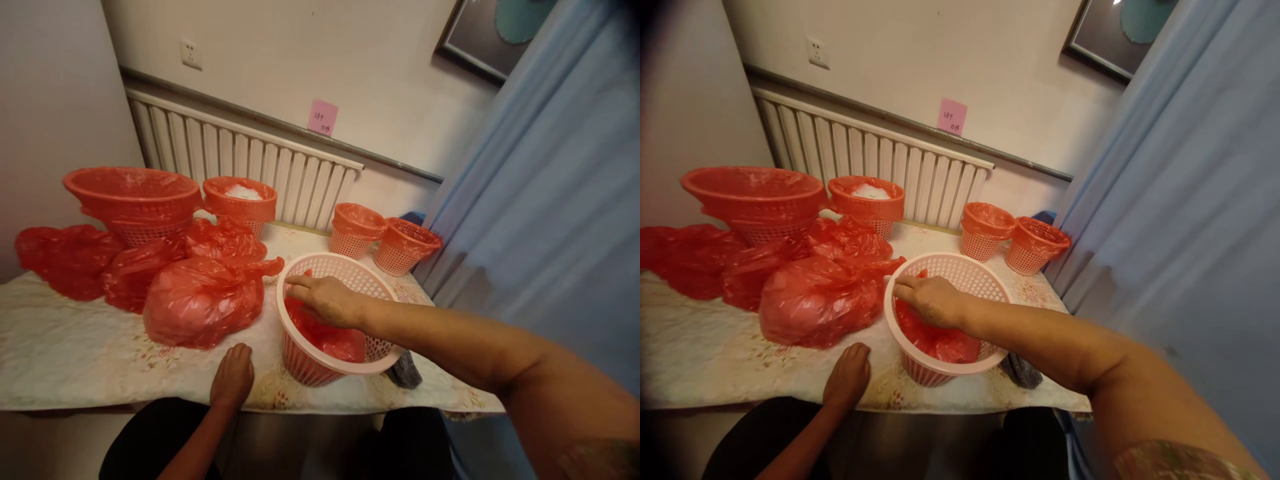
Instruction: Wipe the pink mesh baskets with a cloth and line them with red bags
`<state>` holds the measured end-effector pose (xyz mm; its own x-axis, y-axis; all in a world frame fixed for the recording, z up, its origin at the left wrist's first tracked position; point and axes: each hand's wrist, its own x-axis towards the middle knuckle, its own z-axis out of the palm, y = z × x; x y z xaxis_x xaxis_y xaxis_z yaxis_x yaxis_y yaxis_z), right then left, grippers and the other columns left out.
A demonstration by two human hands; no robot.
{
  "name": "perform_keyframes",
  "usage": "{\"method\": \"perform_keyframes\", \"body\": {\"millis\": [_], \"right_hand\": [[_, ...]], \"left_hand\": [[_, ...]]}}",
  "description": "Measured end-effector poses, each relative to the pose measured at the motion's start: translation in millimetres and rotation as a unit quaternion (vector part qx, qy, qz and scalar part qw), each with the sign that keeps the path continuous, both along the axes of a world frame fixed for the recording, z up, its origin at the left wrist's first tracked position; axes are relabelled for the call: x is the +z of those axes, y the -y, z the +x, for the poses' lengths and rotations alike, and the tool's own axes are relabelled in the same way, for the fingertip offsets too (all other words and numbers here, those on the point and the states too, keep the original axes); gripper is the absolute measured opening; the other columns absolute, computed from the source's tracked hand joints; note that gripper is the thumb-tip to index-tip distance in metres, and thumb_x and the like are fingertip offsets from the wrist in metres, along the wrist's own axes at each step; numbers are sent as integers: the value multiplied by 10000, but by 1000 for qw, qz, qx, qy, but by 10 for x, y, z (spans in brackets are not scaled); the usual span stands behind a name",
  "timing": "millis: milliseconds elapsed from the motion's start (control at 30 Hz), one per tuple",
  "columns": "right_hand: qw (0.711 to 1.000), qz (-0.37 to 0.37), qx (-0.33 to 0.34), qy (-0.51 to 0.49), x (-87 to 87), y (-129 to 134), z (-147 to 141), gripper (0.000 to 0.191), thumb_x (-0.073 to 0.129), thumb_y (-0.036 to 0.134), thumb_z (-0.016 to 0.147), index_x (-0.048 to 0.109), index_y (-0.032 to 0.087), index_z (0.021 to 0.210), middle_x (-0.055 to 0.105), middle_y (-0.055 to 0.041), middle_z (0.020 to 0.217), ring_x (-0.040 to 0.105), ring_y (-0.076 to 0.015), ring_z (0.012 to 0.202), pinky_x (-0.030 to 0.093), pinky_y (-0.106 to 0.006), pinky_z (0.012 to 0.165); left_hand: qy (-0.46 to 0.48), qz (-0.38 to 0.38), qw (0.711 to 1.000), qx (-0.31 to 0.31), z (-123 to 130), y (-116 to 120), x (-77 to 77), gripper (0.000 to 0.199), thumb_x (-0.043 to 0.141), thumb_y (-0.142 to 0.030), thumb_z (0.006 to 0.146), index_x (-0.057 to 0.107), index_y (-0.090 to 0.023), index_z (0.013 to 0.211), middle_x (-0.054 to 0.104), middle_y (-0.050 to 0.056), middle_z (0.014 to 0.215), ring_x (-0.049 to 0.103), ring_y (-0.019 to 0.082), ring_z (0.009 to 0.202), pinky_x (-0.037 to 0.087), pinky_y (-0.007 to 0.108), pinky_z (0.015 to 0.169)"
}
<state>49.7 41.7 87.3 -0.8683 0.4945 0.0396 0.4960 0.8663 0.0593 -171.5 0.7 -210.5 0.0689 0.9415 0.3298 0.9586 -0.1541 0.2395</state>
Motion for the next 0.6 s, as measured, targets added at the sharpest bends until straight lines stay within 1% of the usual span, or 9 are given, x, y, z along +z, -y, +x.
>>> {"method": "perform_keyframes", "body": {"millis": [33,67,133,200,300,400,467,500,600], "right_hand": [[1000,3,17,7,-32,-32,-30,398,415,207,926,449,218,1323,426,-93,1460,549,-224,1156,456,-315,871],[999,3,33,22,-66,-70,-43,391,429,229,927,459,214,1317,474,-100,1412,555,-223,1137,454,-317,878],[997,-7,44,56,-125,-146,-15,370,463,247,918,499,187,1281,589,-114,1234,578,-223,1059,452,-323,873],[996,-12,38,85,-158,-196,69,358,490,235,903,529,160,1251,633,-114,1087,593,-222,978,452,-326,854],[989,-22,56,135,-176,-194,233,369,525,269,900,547,169,1254,645,-112,1044,586,-229,968,436,-337,871],[973,-55,86,208,-226,-154,387,360,635,309,840,617,179,1175,662,-114,1010,584,-258,986,426,-355,880],[963,-82,62,248,-300,-150,470,369,723,290,757,660,155,1095,666,-139,1019,596,-287,986,433,-368,857],[961,-102,34,253,-346,-158,501,388,765,281,706,673,145,1057,664,-150,1035,603,-299,987,438,-369,843],[956,-196,-94,198,-500,-210,545,462,846,283,556,692,161,974,657,-139,1072,630,-298,975,464,-351,803]], "left_hand": [[-1,0,1000,-2,-3,-2,1,189,425,-61,830,568,-167,894,577,92,933,536,239,935,425,363,867],[-3,0,1000,-2,-4,-4,1,191,427,-60,829,569,-169,895,580,92,935,536,240,937,425,365,866],[-4,-1,1000,-1,-5,-8,0,195,429,-57,828,569,-173,896,584,91,937,537,242,939,426,369,864],[-4,-1,1000,1,-2,-11,-1,192,427,-56,829,567,-171,891,584,93,935,535,244,934,425,373,863],[-4,-4,1000,3,5,-8,-1,183,422,-56,829,563,-164,871,579,98,923,531,249,919,424,381,862],[-3,-4,1000,3,8,-2,-1,187,421,-57,827,564,-161,888,576,99,929,528,252,933,422,380,869],[-4,-4,1000,3,8,-3,-4,190,424,-56,825,563,-162,900,575,97,940,528,250,941,420,375,873],[-4,-4,1000,4,8,-4,-6,189,428,-56,823,563,-164,898,575,95,942,529,249,939,419,373,873],[-5,-6,1000,6,10,-11,-10,180,439,-56,815,562,-168,885,575,92,941,531,247,933,417,369,870]]}}
